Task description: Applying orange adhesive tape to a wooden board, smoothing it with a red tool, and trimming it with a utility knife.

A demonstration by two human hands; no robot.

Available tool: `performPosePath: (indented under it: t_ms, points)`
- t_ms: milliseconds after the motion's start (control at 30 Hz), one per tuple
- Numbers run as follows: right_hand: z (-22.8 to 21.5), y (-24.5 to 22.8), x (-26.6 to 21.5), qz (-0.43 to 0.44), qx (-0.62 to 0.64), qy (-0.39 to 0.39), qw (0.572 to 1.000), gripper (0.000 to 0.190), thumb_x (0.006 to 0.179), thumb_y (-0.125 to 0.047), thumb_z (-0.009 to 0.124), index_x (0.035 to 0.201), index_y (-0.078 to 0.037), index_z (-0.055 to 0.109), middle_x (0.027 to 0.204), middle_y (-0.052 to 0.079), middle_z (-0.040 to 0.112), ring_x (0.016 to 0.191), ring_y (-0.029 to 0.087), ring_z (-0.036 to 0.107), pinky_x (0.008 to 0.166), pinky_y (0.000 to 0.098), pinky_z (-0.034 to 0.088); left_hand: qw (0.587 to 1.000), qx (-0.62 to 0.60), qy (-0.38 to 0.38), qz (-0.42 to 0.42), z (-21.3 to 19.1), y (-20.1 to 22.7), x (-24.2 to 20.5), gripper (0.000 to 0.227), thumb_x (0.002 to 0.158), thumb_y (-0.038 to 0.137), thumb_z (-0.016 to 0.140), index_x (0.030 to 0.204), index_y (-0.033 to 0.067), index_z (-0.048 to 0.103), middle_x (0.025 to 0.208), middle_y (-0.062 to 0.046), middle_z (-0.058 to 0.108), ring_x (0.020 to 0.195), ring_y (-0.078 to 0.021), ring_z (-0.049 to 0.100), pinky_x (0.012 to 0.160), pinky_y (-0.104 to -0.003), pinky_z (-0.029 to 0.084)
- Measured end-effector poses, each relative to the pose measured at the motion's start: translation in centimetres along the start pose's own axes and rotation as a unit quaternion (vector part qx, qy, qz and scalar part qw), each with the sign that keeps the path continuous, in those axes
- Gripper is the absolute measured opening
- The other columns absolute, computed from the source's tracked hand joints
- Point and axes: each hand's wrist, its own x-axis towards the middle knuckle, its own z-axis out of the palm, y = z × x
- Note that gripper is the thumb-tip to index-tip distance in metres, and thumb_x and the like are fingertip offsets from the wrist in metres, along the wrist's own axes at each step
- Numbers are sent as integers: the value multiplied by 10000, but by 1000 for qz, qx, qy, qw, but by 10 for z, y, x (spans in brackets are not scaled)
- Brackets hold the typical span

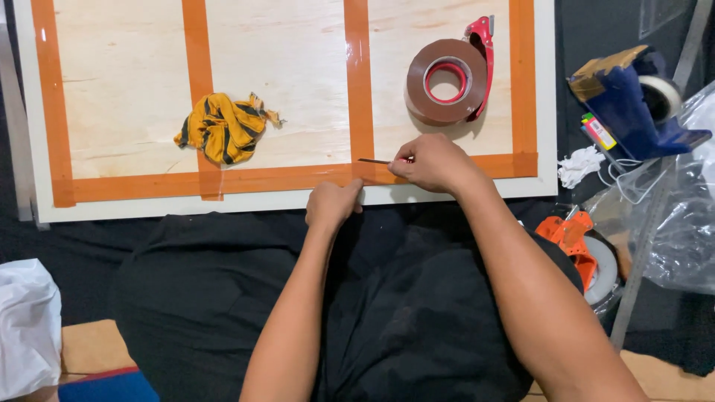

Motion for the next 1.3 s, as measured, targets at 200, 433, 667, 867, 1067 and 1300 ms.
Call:
performPosePath:
  t_ms: [200,433,667,867,1067,1300]
  points:
    - [3,1,0,-3,3,-7,1000,334,808,-342,588,961,-168,828,846,135,770,956,374,713,870,471,557,1000,-13,-27,3,4,-14,14,463,792,464,646,871,33,796,856,-132,755,993,-393,725,839,-469,556]
    - [6,6,4,1,11,1,1000,315,820,-382,613,941,-190,832,853,115,771,970,360,715,875,468,556,988,-152,-21,28,26,-62,36,282,717,312,636,753,96,812,569,-89,587,576,-196,595,585,-292,490]
    - [8,8,5,-18,15,12,1000,308,813,-385,629,936,-181,825,836,123,765,953,369,715,863,469,560,957,-189,99,194,44,-78,15,239,803,176,669,1000,86,771,634,-128,624,682,-232,643,676,-396,515]
    - [3,8,4,-20,13,14,1000,333,828,-400,617,969,-183,827,890,135,774,1005,386,708,900,491,553,948,-216,53,228,52,-83,27,245,812,211,545,671,159,739,467,-58,591,548,-156,587,602,-291,524]
    - [-1,2,-1,-20,31,21,999,405,899,-416,572,1044,-120,806,968,203,759,1073,431,681,938,524,531,920,-52,179,345,25,-66,27,603,1003,419,602,555,48,439,480,-213,449,486,-366,496,483,-404,413]
    - [0,4,-4,-19,35,30,999,407,904,-430,592,992,-95,805,916,198,752,1036,424,689,916,501,534,733,231,303,564,2,-57,84,576,751,559,817,786,72,512,775,-101,472,778,-330,580,671,-428,463]
